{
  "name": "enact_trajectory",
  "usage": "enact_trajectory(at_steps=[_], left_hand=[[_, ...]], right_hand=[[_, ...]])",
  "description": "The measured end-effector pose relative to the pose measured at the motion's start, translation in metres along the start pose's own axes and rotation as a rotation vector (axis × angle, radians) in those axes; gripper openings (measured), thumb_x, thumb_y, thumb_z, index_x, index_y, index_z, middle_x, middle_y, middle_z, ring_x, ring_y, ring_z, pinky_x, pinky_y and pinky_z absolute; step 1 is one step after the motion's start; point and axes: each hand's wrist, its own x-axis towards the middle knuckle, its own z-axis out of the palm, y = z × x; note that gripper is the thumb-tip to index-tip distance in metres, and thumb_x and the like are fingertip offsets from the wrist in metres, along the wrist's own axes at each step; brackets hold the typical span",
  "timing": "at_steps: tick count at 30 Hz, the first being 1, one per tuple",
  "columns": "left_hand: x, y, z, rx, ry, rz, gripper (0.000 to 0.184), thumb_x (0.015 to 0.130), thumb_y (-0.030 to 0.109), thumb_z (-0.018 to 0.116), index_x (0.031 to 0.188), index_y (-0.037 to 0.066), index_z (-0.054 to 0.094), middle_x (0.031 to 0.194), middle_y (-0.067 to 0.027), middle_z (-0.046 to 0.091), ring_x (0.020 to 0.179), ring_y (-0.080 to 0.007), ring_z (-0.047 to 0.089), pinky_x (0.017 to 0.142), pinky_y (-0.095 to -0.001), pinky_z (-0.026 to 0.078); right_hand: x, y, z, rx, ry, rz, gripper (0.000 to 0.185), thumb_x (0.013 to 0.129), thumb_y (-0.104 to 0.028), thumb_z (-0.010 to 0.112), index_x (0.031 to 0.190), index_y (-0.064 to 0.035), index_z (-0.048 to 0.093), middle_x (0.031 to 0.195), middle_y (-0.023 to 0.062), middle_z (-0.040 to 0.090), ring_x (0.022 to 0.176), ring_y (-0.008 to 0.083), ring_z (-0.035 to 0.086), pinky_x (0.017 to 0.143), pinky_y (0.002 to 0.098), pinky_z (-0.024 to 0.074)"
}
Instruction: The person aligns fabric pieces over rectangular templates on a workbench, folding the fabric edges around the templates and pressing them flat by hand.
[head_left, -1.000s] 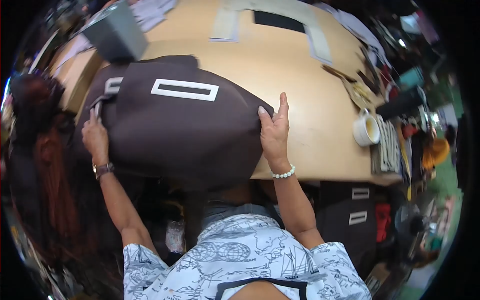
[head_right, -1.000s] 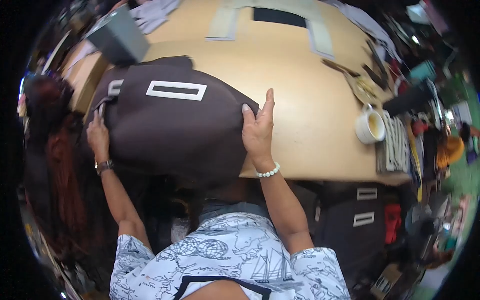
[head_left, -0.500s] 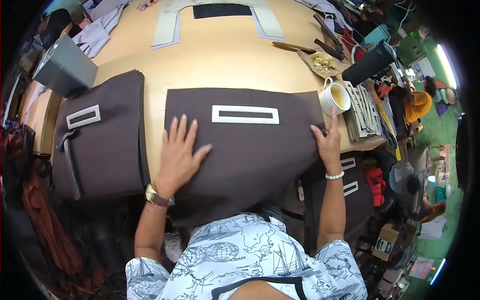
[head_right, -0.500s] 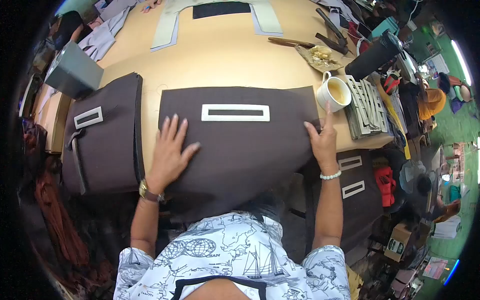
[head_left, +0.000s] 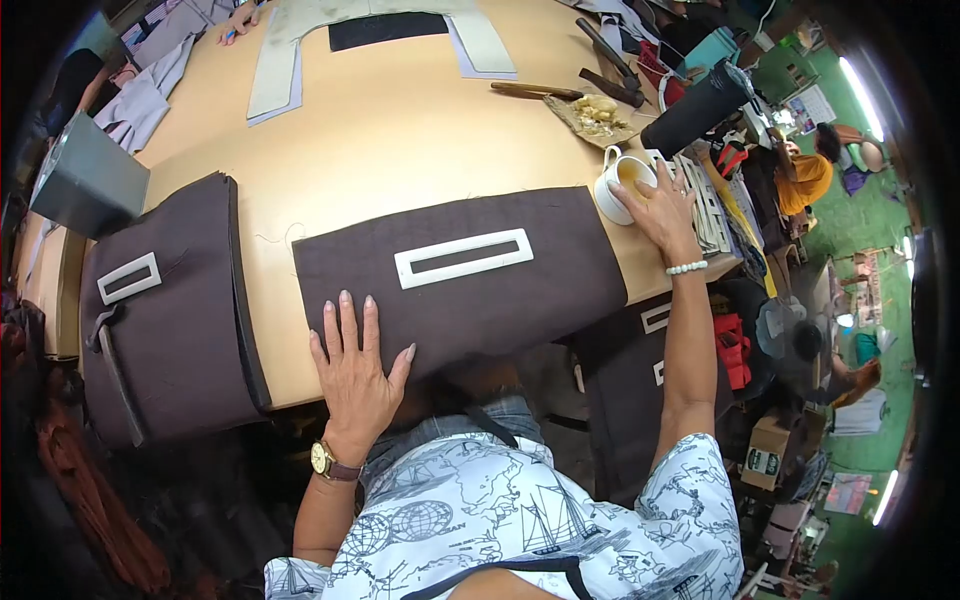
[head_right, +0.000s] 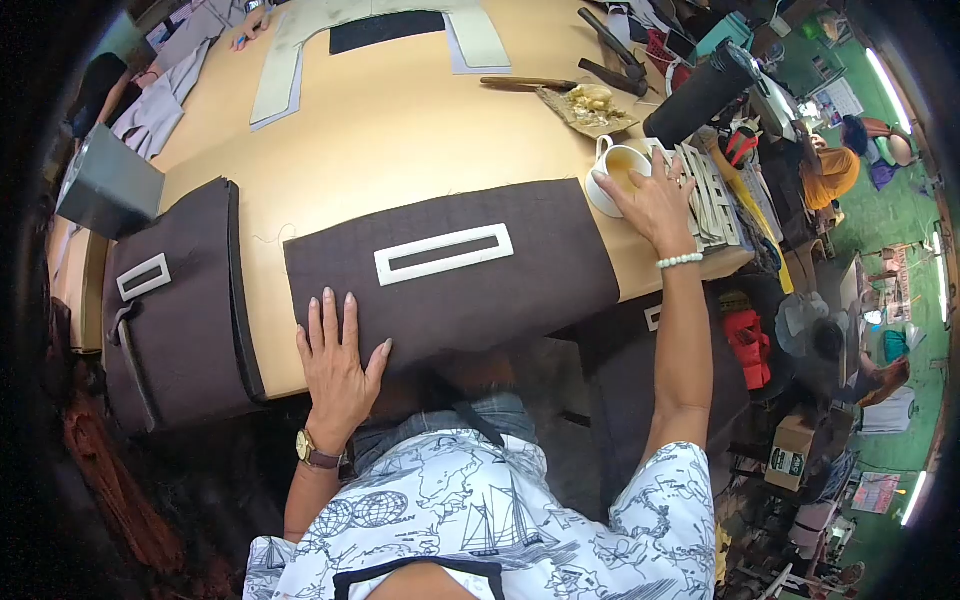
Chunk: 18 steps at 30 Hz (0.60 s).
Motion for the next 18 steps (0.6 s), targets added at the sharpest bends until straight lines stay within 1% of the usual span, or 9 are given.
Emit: enact_trajectory(at_steps=[2,5,8,9,12,14,15,16,18], left_hand=[[-0.001,-0.001,0.001,-0.002,0.012,0.005,0.065,0.086,0.038,0.055,0.138,0.003,0.035,0.145,-0.0217,0.027,0.134,-0.0383,0.022,0.104,-0.0553,0.019],[0.0,0.0,0.001,-0.001,0.022,0.012,0.065,0.086,0.038,0.055,0.137,0.003,0.036,0.144,-0.0219,0.028,0.133,-0.0385,0.024,0.103,-0.055,0.02],[0.0,-0.002,0.0,0.013,0.03,0.029,0.066,0.085,0.039,0.056,0.137,0.003,0.037,0.143,-0.0221,0.03,0.131,-0.0383,0.027,0.101,-0.0539,0.023],[0.001,-0.002,0.0,0.021,0.035,0.037,0.066,0.085,0.039,0.056,0.136,0.003,0.037,0.142,-0.0222,0.031,0.131,-0.0381,0.027,0.101,-0.0535,0.024],[0.002,-0.004,0.002,0.038,0.076,0.064,0.067,0.083,0.041,0.057,0.135,0.003,0.039,0.14,-0.0222,0.034,0.128,-0.0376,0.03,0.099,-0.0523,0.025],[0.002,-0.007,0.004,0.026,0.094,0.061,0.068,0.082,0.043,0.058,0.135,0.004,0.039,0.139,-0.022,0.035,0.128,-0.0377,0.031,0.099,-0.0524,0.025],[0.0,-0.009,0.006,0.017,0.116,0.063,0.069,0.082,0.044,0.058,0.135,0.004,0.039,0.139,-0.0217,0.035,0.128,-0.0376,0.032,0.099,-0.0523,0.025],[0.0,-0.01,0.009,0.008,0.14,0.067,0.07,0.081,0.046,0.058,0.135,0.004,0.039,0.138,-0.0214,0.036,0.127,-0.0376,0.032,0.099,-0.0522,0.026],[-0.001,-0.011,0.013,-0.001,0.162,0.064,0.071,0.081,0.048,0.057,0.135,0.004,0.04,0.138,-0.0215,0.036,0.126,-0.0382,0.033,0.098,-0.053,0.027]], right_hand=[[0.006,0.0,0.002,-0.066,-0.097,0.016,0.079,0.078,-0.073,0.04,0.11,-0.0057,0.066,0.145,0.02,0.03,0.134,0.0425,0.02,0.105,0.0612,0.0126],[-0.001,0.001,-0.01,-0.002,0.008,-0.047,0.062,0.082,-0.063,0.046,0.105,-0.0107,0.069,0.144,0.0192,0.032,0.134,0.0419,0.022,0.104,0.0628,0.013],[-0.01,0.016,-0.009,0.078,0.339,-0.029,0.039,0.084,-0.046,0.052,0.099,-0.0151,0.069,0.143,0.017,0.034,0.134,0.0411,0.024,0.103,0.0644,0.0145],[-0.016,0.016,-0.01,0.039,0.342,-0.038,0.022,0.08,-0.025,0.055,0.096,-0.0166,0.067,0.142,0.0147,0.035,0.133,0.0405,0.026,0.103,0.0651,0.0166],[-0.027,0.023,-0.006,-0.07,0.2,-0.132,0.031,0.072,-0.01,0.05,0.097,-0.0153,0.067,0.145,0.0124,0.032,0.134,0.0422,0.022,0.1,0.0698,0.0146],[-0.033,0.018,-0.004,-0.073,0.199,-0.103,0.036,0.069,-0.006,0.051,0.098,-0.0168,0.067,0.144,0.0124,0.034,0.133,0.0401,0.027,0.102,0.0661,0.0163],[-0.035,0.017,-0.005,-0.118,0.222,-0.149,0.037,0.067,-0.005,0.05,0.098,-0.0159,0.067,0.144,0.0122,0.034,0.133,0.0403,0.026,0.102,0.0664,0.0155],[-0.035,0.02,-0.004,-0.076,0.263,-0.205,0.036,0.067,-0.004,0.049,0.098,-0.0138,0.066,0.143,0.0127,0.035,0.132,0.0411,0.027,0.102,0.0672,0.015],[-0.042,-0.001,-0.016,-0.079,0.185,-0.165,0.034,0.068,0.0,0.047,0.096,-0.0088,0.065,0.141,0.0146,0.038,0.131,0.0391,0.031,0.105,0.0602,0.0182]])
